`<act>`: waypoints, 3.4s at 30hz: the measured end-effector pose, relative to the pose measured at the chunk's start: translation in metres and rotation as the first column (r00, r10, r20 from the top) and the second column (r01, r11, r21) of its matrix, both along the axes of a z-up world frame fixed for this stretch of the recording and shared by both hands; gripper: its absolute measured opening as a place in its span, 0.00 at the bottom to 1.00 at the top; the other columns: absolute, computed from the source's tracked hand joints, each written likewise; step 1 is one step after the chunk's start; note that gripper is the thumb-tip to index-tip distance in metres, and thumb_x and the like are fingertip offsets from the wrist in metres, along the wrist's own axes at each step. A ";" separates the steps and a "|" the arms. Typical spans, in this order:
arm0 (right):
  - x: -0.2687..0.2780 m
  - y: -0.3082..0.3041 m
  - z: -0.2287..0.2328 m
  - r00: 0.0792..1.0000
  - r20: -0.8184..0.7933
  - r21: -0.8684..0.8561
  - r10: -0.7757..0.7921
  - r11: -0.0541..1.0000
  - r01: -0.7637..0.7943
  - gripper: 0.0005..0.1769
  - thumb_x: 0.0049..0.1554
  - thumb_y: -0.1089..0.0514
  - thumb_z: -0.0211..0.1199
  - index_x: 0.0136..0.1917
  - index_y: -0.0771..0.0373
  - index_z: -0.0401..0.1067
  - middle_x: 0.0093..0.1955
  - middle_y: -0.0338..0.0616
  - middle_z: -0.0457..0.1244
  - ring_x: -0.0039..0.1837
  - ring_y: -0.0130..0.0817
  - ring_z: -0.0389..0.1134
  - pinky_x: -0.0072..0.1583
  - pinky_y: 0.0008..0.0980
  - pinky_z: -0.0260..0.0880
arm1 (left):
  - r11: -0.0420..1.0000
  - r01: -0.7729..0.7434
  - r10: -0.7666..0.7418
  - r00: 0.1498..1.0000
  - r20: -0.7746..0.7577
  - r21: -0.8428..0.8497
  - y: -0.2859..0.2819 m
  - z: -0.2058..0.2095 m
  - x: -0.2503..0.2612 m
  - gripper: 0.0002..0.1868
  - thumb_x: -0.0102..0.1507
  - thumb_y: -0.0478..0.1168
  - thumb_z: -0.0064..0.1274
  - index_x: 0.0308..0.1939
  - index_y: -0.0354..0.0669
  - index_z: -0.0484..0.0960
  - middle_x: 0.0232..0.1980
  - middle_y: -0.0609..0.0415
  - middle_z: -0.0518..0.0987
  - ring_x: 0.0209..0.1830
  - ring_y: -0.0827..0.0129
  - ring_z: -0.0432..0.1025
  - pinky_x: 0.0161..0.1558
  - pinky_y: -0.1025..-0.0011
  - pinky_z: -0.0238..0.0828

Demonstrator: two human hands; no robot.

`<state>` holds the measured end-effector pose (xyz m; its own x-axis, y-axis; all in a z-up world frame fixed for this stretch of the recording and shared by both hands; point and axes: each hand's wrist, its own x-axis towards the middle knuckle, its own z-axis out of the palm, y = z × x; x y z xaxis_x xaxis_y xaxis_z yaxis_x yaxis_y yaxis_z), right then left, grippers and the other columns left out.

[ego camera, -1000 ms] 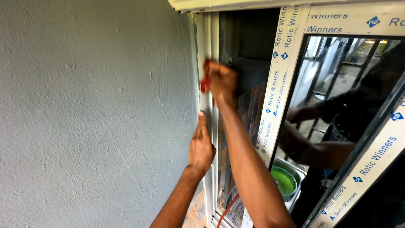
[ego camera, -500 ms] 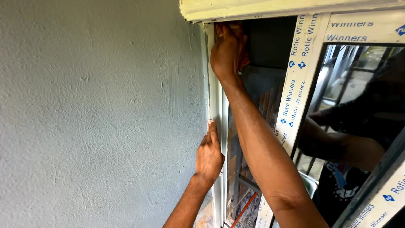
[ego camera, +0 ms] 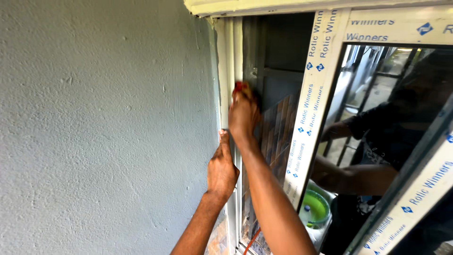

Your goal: The person cleans the white window frame using a red cloth and water from a bucket. They wipe the frame edges and corners, repeatedly dipping the cloth into the bucket to wet it.

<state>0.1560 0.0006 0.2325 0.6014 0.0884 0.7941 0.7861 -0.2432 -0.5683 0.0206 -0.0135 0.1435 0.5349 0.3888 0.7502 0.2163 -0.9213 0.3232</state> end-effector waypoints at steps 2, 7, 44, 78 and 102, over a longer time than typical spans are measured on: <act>-0.004 -0.001 -0.028 0.988 0.152 0.154 -0.020 0.988 -0.004 0.05 0.52 0.67 0.61 0.43 0.62 0.76 0.49 0.54 0.71 0.49 0.57 0.70 0.49 0.54 0.69 | 0.998 -0.025 0.021 0.998 -0.058 -0.063 0.000 0.001 -0.001 0.50 0.50 0.17 0.45 0.78 0.27 0.47 0.68 0.27 0.69 0.50 0.37 0.77 0.48 0.54 0.78; 0.008 -0.002 0.009 0.993 -0.068 0.023 0.092 0.996 -0.091 0.07 0.61 0.62 0.61 0.40 0.61 0.75 0.39 0.52 0.71 0.44 0.50 0.73 0.50 0.50 0.71 | 0.999 -0.016 0.016 1.000 0.013 0.033 0.000 0.001 -0.004 0.51 0.45 0.16 0.46 0.74 0.25 0.50 0.67 0.23 0.70 0.48 0.35 0.77 0.46 0.53 0.78; -0.036 0.016 0.116 0.866 0.486 0.277 -0.118 0.960 -0.024 0.14 0.52 0.75 0.57 0.50 0.69 0.76 0.54 0.63 0.63 0.60 0.57 0.62 0.56 0.56 0.63 | 1.000 0.023 -0.023 1.000 0.012 -0.021 0.014 -0.008 -0.001 0.49 0.51 0.17 0.46 0.76 0.26 0.49 0.45 0.30 0.79 0.37 0.40 0.77 0.40 0.51 0.76; -0.001 0.003 0.151 0.903 0.368 0.533 0.221 0.746 -0.399 0.05 0.57 0.67 0.67 0.48 0.66 0.79 0.45 0.49 0.71 0.45 0.41 0.75 0.50 0.35 0.74 | 0.638 -0.302 0.468 0.883 -0.046 0.708 -0.003 0.109 0.005 0.35 0.60 0.33 0.46 0.70 0.17 0.59 0.74 0.25 0.60 0.77 0.41 0.54 0.77 0.50 0.40; 0.003 0.005 0.116 0.852 0.346 0.553 0.392 0.649 -0.523 0.07 0.58 0.68 0.64 0.50 0.68 0.79 0.44 0.46 0.71 0.39 0.28 0.72 0.43 0.29 0.72 | 0.723 -0.184 0.238 0.971 0.009 0.666 0.022 0.102 0.004 0.33 0.60 0.29 0.44 0.70 0.18 0.62 0.74 0.26 0.64 0.78 0.43 0.56 0.78 0.49 0.41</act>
<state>0.1587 0.0051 0.3484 0.4600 -0.2254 0.8588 0.8019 0.5209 -0.2928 0.0246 0.0089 0.2454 0.5619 -0.0776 0.8236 0.4283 -0.8244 -0.3699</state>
